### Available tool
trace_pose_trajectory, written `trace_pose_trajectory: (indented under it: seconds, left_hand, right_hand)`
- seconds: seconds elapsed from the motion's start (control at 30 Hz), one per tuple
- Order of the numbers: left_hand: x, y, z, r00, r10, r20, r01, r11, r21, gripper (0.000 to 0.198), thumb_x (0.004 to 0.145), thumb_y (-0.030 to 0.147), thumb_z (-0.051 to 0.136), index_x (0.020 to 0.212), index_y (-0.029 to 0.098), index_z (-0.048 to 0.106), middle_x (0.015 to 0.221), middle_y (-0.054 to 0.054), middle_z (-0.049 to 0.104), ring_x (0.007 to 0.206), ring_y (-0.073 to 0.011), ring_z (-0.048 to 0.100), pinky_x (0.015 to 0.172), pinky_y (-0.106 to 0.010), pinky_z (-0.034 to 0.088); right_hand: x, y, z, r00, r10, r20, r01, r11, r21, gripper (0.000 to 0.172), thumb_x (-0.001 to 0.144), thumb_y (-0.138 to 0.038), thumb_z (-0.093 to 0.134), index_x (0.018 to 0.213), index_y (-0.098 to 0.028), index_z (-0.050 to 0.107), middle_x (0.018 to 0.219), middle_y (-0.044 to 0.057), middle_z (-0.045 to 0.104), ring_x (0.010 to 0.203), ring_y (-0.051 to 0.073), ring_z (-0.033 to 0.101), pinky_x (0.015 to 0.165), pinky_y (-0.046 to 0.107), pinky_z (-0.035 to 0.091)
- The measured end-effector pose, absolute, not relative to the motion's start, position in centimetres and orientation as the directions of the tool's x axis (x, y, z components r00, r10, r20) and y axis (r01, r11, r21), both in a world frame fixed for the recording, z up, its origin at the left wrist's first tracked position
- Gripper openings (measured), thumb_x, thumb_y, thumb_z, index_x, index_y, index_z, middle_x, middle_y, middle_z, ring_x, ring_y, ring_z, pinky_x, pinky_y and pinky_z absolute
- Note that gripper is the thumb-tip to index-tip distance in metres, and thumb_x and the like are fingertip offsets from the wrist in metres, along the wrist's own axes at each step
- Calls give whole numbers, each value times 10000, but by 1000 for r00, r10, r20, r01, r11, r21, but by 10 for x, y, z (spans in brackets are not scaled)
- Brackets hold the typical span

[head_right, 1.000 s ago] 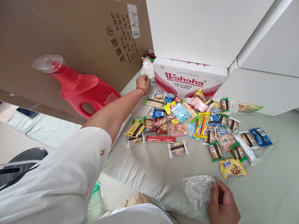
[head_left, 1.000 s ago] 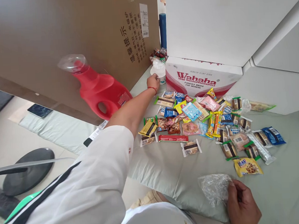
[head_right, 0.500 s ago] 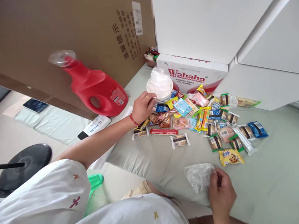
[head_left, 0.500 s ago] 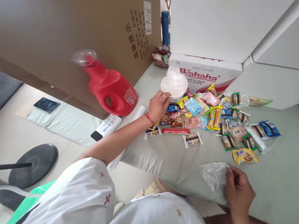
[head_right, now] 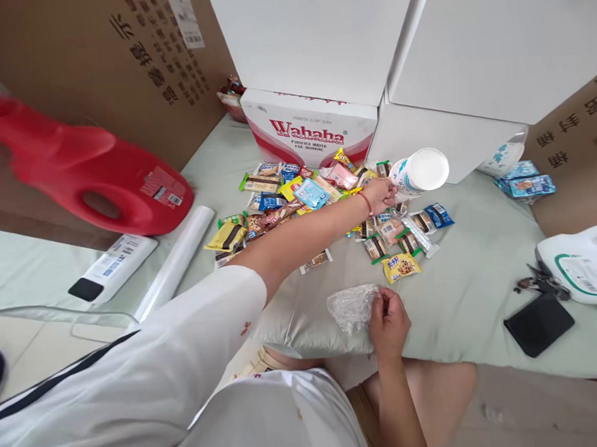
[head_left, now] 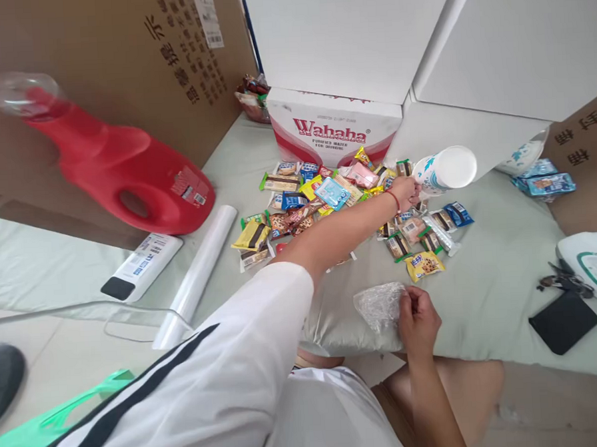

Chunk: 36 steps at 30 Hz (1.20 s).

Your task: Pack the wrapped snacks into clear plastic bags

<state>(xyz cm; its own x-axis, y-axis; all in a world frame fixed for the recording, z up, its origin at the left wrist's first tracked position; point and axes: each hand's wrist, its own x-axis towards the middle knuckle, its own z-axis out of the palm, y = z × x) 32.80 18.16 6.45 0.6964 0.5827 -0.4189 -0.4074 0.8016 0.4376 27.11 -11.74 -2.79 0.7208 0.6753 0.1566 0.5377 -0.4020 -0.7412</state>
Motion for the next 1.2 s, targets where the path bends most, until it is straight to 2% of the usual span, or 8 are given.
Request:
trace_pose_trajectory:
  seconds: [0.03, 0.1, 0.13, 0.2, 0.3, 0.6, 1.0, 1.2]
  left_hand:
    - [338, 185, 64, 693, 566, -448, -396, 817, 420, 198, 1061, 227, 505, 1005, 151, 678, 1032, -122, 692, 798, -117, 649, 693, -242, 551]
    - [349, 193, 64, 678, 557, -479, -375, 823, 426, 267, 1031, 333, 602, 1231, 167, 661, 1263, -135, 666, 1065, -199, 675, 905, -376, 599]
    - [350, 197, 64, 680, 554, -480, -372, 825, 425, 293, 1021, 349, 619, 1245, 163, 651, 1231, -119, 680, 1055, -205, 678, 894, -385, 602]
    - [348, 207, 67, 688, 554, -469, -374, 824, 425, 165, 1050, 249, 536, 1002, 141, 651, 842, -50, 676, 699, -111, 612, 636, -238, 512]
    - [340, 219, 73, 704, 561, -435, -385, 816, 430, 344, 1046, 130, 417, 712, 187, 479, 507, 47, 405, 424, -59, 238, 442, -227, 229]
    - [335, 217, 63, 655, 553, -515, -326, 822, 468, 318, 890, 106, 551, 656, 213, 364, 476, 61, 353, 362, -54, 166, 408, -223, 89]
    - [336, 218, 61, 640, 599, -480, -411, 796, 445, 313, 920, 113, 527, 663, 205, 374, 496, 67, 346, 353, -40, 185, 378, -185, 91]
    - [321, 221, 85, 698, 639, -322, -496, 756, 427, 340, 989, 149, 487, 672, 193, 372, 535, 61, 333, 370, -31, 226, 375, -176, 170]
  right_hand:
    - [271, -117, -27, 722, 674, 158, 534, -396, -747, 447, 955, -580, 525, 996, -172, 704, 917, 111, 772, 823, 234, 708, 796, 335, 519]
    - [270, -117, -27, 725, 671, 157, 523, -387, -759, 419, 964, -556, 527, 999, -176, 700, 924, 107, 772, 829, 230, 710, 803, 332, 520]
    - [269, -117, -26, 724, 672, 156, 519, -382, -764, 408, 967, -547, 528, 1001, -178, 698, 926, 105, 772, 832, 228, 711, 806, 331, 521]
    - [269, -117, -26, 717, 680, 152, 514, -369, -775, 392, 974, -533, 526, 1006, -182, 695, 934, 101, 773, 844, 224, 712, 813, 330, 522]
    - [269, -116, -27, 711, 687, 150, 506, -352, -787, 374, 980, -518, 521, 1005, -184, 688, 947, 99, 772, 858, 221, 711, 818, 331, 522]
    - [271, -118, -30, 692, 706, 154, 525, -345, -778, 360, 982, -506, 507, 1006, -190, 676, 939, 94, 767, 854, 225, 705, 816, 340, 523]
    - [271, -119, -29, 674, 723, 153, 530, -328, -782, 346, 979, -492, 511, 1004, -191, 680, 939, 91, 761, 870, 227, 701, 834, 350, 527]
    - [273, -93, -21, 715, 699, 3, 289, -291, -912, 407, 971, -539, 530, 1081, -178, 681, 884, 71, 742, 739, 206, 675, 697, 341, 560]
